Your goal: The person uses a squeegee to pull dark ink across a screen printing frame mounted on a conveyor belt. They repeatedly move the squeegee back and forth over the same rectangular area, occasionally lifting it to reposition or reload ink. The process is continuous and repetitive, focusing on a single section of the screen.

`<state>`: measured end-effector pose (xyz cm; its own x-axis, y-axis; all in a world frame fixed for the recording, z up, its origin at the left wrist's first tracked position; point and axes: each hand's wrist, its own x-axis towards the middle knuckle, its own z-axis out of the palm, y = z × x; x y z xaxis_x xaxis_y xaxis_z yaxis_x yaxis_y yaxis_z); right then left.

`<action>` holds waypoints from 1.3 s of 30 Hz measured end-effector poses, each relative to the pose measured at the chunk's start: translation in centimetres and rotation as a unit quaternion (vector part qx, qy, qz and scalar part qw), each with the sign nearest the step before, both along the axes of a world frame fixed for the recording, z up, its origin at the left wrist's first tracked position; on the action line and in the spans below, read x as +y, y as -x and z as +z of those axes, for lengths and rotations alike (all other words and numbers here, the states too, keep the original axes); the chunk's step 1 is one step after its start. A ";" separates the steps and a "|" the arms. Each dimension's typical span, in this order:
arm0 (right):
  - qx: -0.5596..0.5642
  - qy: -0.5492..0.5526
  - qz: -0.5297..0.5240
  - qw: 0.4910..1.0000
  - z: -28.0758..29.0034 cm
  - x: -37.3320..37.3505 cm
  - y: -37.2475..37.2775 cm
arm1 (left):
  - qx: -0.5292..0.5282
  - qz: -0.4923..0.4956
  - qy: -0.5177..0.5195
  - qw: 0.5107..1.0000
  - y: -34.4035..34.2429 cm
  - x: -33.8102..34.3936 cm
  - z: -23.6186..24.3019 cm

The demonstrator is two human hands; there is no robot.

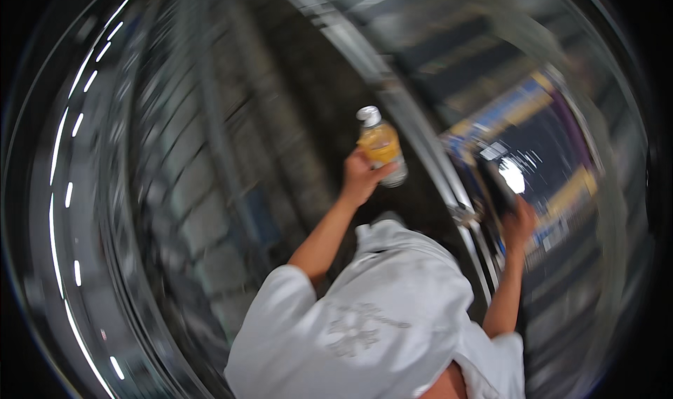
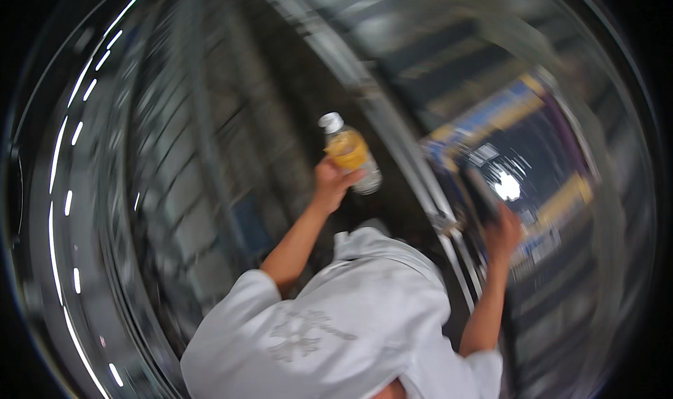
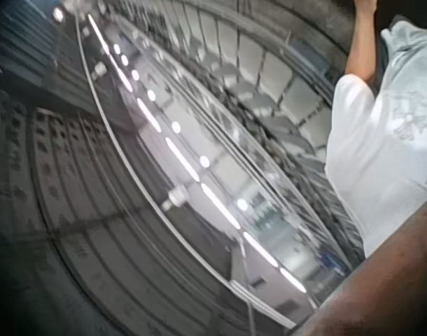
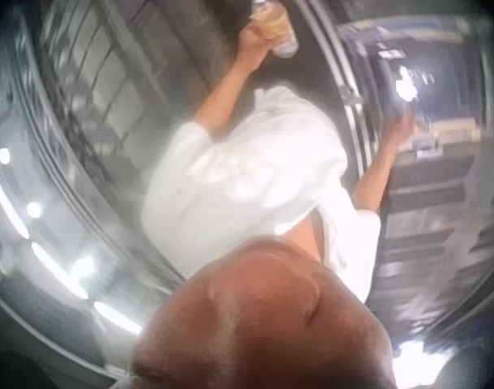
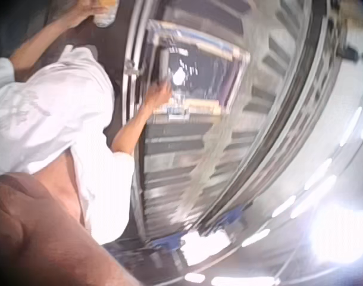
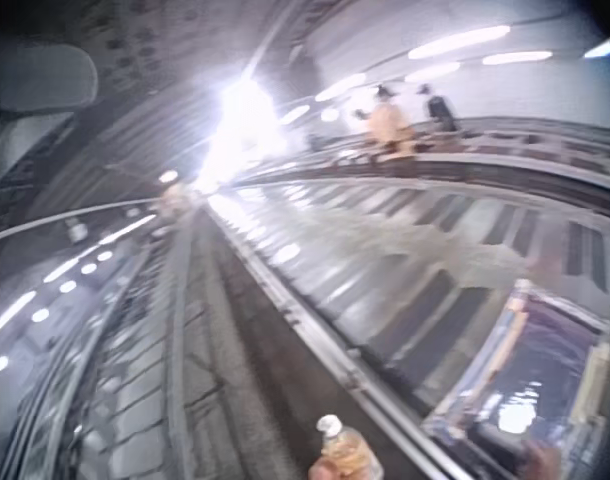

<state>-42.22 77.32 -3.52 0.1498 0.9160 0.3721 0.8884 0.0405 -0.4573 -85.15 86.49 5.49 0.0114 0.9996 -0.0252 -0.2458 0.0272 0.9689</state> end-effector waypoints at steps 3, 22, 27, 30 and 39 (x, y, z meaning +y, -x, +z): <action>-0.074 0.056 -0.045 0.995 0.8 0.2 -0.2 | -0.013 0.174 -0.032 0.984 7.8 -1.0 -0.4; -0.054 0.180 -0.171 0.967 2.4 -0.9 -4.4 | 0.168 0.762 0.044 0.624 49.3 -22.6 -9.3; 0.053 0.152 -0.155 0.975 2.3 -2.2 -3.7 | 0.285 0.695 0.180 0.636 56.4 -24.3 -15.4; 0.006 0.189 -0.193 0.963 5.2 0.0 2.9 | 0.305 0.681 0.233 0.624 61.6 -27.0 -13.9; -0.031 0.083 -0.157 0.984 4.7 -1.9 5.9 | 0.266 0.831 0.277 0.403 55.3 -25.1 -8.0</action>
<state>-48.16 75.42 1.14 0.4158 0.8776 0.2386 0.8721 -0.3104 -0.3781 -140.44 61.44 -2.52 -0.8167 -0.5439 0.1929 -0.1322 0.5017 0.8549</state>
